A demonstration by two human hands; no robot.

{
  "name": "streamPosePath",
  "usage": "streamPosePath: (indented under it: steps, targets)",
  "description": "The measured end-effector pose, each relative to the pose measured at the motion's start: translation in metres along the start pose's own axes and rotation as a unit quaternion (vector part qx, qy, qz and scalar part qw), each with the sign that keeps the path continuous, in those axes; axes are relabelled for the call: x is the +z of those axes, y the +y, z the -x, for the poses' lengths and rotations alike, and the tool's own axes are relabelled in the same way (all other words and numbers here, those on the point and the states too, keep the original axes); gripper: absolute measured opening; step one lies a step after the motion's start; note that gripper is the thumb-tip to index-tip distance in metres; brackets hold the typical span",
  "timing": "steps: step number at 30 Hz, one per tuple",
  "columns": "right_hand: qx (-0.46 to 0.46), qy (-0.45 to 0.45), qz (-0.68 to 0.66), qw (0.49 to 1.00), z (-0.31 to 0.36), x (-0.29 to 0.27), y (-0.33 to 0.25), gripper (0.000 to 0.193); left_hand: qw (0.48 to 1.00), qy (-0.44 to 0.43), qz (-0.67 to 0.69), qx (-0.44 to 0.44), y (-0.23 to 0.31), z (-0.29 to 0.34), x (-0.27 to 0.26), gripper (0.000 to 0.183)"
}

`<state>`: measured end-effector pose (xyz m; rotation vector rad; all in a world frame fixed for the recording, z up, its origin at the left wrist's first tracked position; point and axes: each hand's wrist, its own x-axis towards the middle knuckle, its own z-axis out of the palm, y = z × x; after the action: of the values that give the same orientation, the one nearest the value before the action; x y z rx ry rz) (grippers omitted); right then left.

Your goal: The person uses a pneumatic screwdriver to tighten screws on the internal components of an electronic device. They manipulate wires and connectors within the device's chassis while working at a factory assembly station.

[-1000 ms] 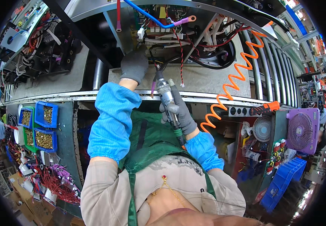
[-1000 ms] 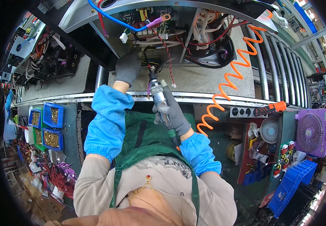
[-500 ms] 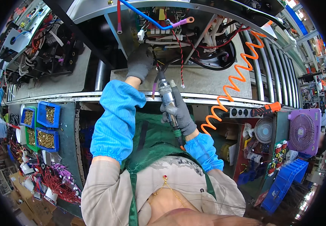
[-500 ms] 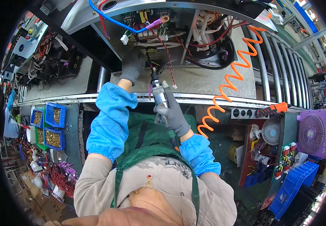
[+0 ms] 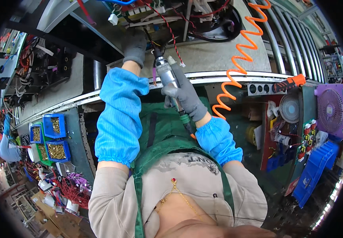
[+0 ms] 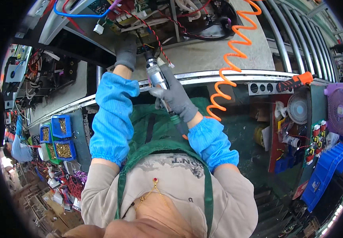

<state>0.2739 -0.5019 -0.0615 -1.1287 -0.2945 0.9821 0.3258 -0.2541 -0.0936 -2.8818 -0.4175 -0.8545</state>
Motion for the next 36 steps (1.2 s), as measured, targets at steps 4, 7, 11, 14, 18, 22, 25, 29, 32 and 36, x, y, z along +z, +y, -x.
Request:
streamPosePath:
  steps: [4,7,11,14,18,22,25,29,32,36]
  targets:
    - [-0.037,-0.001,-0.023,0.999,-0.005,-0.002,0.007,0.095,0.999,0.001,-0.015,-0.042,0.008,0.000,0.002,0.013]
    - [-0.027,-0.008,-0.055,0.998,-0.004,-0.004,0.006,0.085,0.997,0.032,0.026,-0.060,0.003,0.005,0.011,0.014]
    - [-0.035,0.007,-0.028,0.999,-0.007,-0.007,0.009,0.083,0.975,0.026,0.139,-0.170,0.015,0.000,-0.002,0.019]
    - [-0.033,0.014,-0.017,0.999,-0.010,-0.008,0.011,0.083,0.957,0.030,0.195,-0.211,0.022,-0.002,-0.018,0.022]
    - [-0.030,0.004,-0.039,0.999,-0.009,-0.007,0.011,0.084,0.960,0.006,0.185,-0.212,0.023,-0.004,-0.021,0.024]
    - [-0.013,0.000,-0.025,1.000,-0.008,-0.006,0.011,0.095,0.978,0.015,0.151,-0.142,0.004,-0.001,0.005,0.026]
    - [-0.021,-0.010,-0.006,1.000,-0.010,-0.006,0.014,0.095,0.976,0.014,0.155,-0.151,0.006,-0.001,0.005,0.027]
    - [-0.035,-0.004,-0.007,0.999,-0.011,-0.007,0.016,0.096,0.959,0.008,0.187,-0.212,0.022,-0.006,-0.015,0.025]
    - [-0.038,0.002,-0.006,0.999,-0.010,-0.008,0.017,0.093,0.957,0.020,0.190,-0.218,0.021,-0.006,-0.014,0.026]
    - [-0.057,0.019,0.096,0.994,-0.011,-0.009,0.016,0.086,0.962,0.023,0.174,-0.207,0.020,-0.007,-0.011,0.028]
